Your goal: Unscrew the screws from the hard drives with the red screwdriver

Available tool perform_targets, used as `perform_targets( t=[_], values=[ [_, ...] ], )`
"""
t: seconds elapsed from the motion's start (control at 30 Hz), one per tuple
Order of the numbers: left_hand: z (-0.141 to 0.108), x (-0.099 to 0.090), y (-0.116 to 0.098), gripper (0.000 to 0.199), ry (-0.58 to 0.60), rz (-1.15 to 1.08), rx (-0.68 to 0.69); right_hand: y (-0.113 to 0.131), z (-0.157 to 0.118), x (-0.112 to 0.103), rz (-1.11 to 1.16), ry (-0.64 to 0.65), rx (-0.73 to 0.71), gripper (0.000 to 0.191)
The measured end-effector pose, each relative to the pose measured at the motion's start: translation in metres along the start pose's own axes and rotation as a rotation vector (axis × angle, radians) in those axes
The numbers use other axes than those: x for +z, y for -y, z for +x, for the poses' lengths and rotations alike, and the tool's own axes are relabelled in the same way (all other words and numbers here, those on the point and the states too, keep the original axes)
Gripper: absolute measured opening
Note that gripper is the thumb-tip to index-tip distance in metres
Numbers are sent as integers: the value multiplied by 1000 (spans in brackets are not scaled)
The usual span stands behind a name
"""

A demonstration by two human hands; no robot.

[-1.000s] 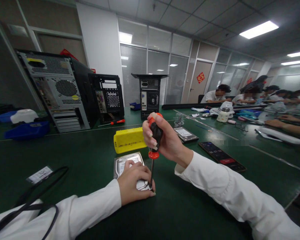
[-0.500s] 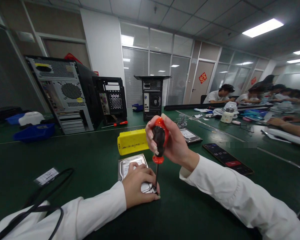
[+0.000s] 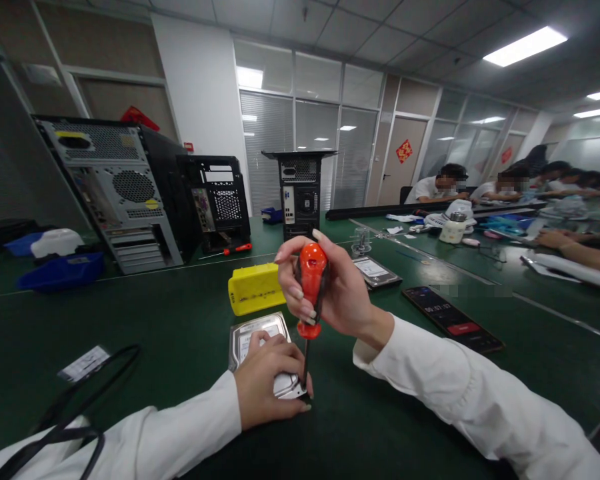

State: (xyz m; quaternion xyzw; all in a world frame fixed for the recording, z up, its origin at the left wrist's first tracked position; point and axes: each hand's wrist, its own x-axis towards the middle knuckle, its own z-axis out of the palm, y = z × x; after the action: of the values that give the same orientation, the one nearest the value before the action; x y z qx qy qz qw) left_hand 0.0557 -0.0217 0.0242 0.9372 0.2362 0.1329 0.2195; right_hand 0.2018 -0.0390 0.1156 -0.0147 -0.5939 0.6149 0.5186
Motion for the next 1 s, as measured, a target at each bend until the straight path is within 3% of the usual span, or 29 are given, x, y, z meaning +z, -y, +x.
perform_targets(
  t=[0.37,0.5,0.73,1.0],
  values=[
    [-2,2,0,13,-5,25,12,-6,2,-2,-87,-104,-74,25],
    [-3,2,1,15,-11,23,23,-5,-1,3,-68,-111,-26,21],
    [-3,1,0,21,21,38,29,-5,-1,5,-66,-91,8,37],
    [-4,1,-1,16,3,62,38,-10,1,5,-159,-165,-55,17]
  ],
)
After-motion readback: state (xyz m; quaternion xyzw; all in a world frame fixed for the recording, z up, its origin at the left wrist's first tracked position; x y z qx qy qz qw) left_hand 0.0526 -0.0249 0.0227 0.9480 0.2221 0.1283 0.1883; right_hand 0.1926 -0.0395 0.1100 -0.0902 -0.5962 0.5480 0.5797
